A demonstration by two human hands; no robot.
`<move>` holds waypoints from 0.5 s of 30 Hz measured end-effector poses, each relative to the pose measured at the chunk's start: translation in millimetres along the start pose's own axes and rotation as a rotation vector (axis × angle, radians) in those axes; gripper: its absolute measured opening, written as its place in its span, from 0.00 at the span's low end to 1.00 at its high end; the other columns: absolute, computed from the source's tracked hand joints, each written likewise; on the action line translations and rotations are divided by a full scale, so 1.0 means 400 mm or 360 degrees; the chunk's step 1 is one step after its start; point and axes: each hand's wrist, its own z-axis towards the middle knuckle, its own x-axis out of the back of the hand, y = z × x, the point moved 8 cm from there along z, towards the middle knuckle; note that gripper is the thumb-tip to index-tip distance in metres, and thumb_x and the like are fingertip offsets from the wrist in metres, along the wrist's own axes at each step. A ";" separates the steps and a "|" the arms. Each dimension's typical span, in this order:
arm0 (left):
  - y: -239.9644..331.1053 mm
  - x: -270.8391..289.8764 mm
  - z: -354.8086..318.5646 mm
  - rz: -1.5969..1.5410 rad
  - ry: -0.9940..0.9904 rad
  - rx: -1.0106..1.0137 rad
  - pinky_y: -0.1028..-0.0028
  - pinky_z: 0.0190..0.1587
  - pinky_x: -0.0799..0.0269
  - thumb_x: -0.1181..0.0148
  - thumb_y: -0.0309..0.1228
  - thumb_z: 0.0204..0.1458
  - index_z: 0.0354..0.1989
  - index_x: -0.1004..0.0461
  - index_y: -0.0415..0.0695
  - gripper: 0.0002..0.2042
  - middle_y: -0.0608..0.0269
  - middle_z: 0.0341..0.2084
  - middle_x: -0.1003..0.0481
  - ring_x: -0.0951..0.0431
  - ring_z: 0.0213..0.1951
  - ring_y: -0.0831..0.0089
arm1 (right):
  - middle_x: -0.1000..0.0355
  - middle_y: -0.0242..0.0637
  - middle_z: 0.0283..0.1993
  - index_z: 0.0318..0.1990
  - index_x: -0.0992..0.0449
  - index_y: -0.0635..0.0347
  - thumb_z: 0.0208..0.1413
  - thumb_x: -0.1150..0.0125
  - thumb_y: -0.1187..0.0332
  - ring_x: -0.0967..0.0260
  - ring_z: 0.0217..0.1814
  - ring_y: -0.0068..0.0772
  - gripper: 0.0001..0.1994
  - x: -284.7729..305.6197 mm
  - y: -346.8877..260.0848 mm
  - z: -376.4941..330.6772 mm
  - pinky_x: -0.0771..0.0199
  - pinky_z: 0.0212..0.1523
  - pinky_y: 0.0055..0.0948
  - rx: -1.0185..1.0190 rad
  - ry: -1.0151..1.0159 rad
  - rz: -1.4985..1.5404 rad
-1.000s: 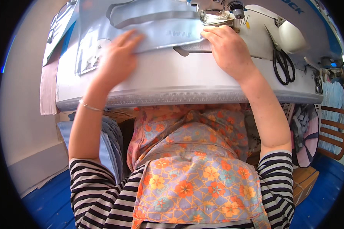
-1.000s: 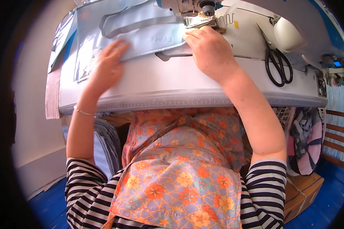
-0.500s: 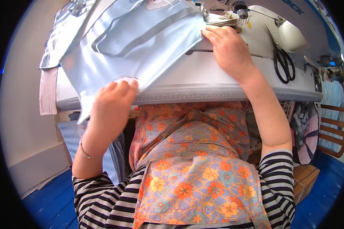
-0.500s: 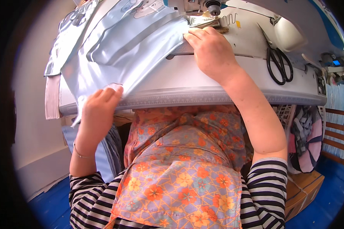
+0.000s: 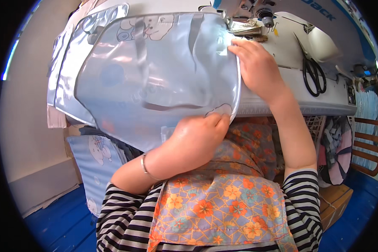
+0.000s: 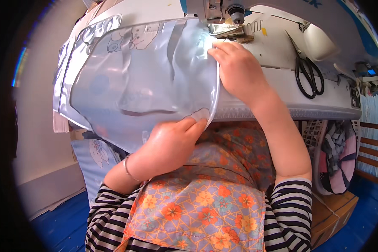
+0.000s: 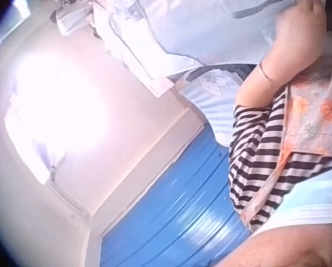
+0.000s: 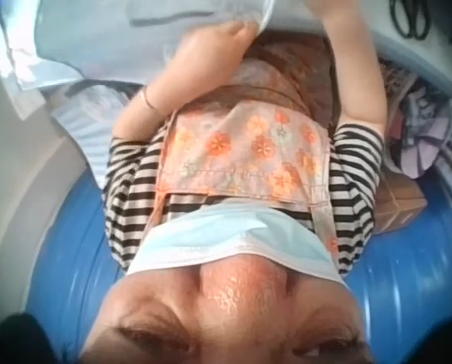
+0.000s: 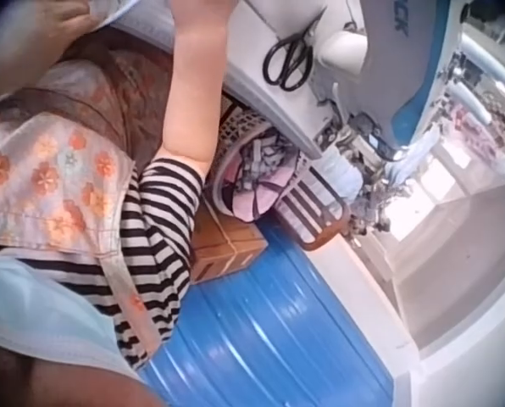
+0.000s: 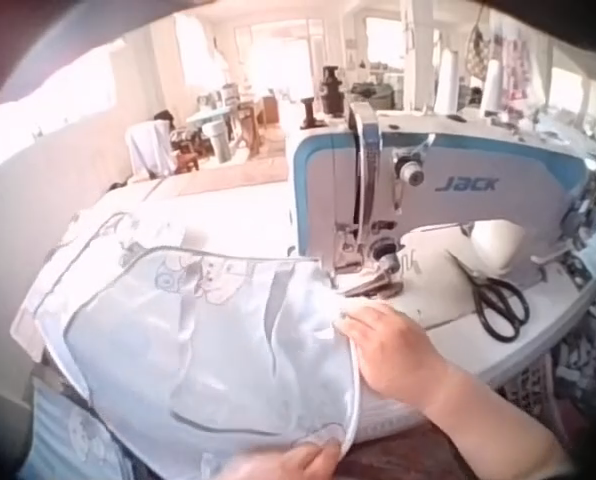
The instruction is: Sewing straps onto blue fabric items using an industrial sewing machine.
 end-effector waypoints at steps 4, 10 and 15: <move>-0.011 0.011 0.014 0.0038 0.0152 0.0044 0.67 0.30 0.23 0.41 0.24 0.41 0.43 0.27 0.38 0.17 0.57 0.30 0.27 0.21 0.29 0.61 | 0.27 0.43 0.55 0.48 0.22 0.62 0.50 0.42 0.80 0.31 0.60 0.50 0.15 0.024 -0.063 -0.066 0.29 0.60 0.44 -0.0023 -0.0034 0.0160; -0.044 0.037 0.018 -0.0193 0.0299 0.0117 0.63 0.32 0.23 0.42 0.20 0.46 0.47 0.25 0.40 0.17 0.55 0.29 0.26 0.22 0.28 0.56 | 0.26 0.42 0.52 0.45 0.22 0.61 0.44 0.36 0.78 0.32 0.61 0.52 0.17 0.055 -0.179 -0.130 0.29 0.60 0.48 -0.0019 -0.0079 0.0407; -0.069 0.168 0.061 -0.0335 0.0729 0.0117 0.62 0.41 0.23 0.39 0.25 0.52 0.47 0.24 0.38 0.13 0.51 0.39 0.22 0.21 0.38 0.51 | 0.25 0.39 0.50 0.42 0.21 0.60 0.43 0.35 0.80 0.29 0.58 0.50 0.15 0.050 -0.145 -0.121 0.27 0.58 0.45 0.0086 -0.0024 0.0345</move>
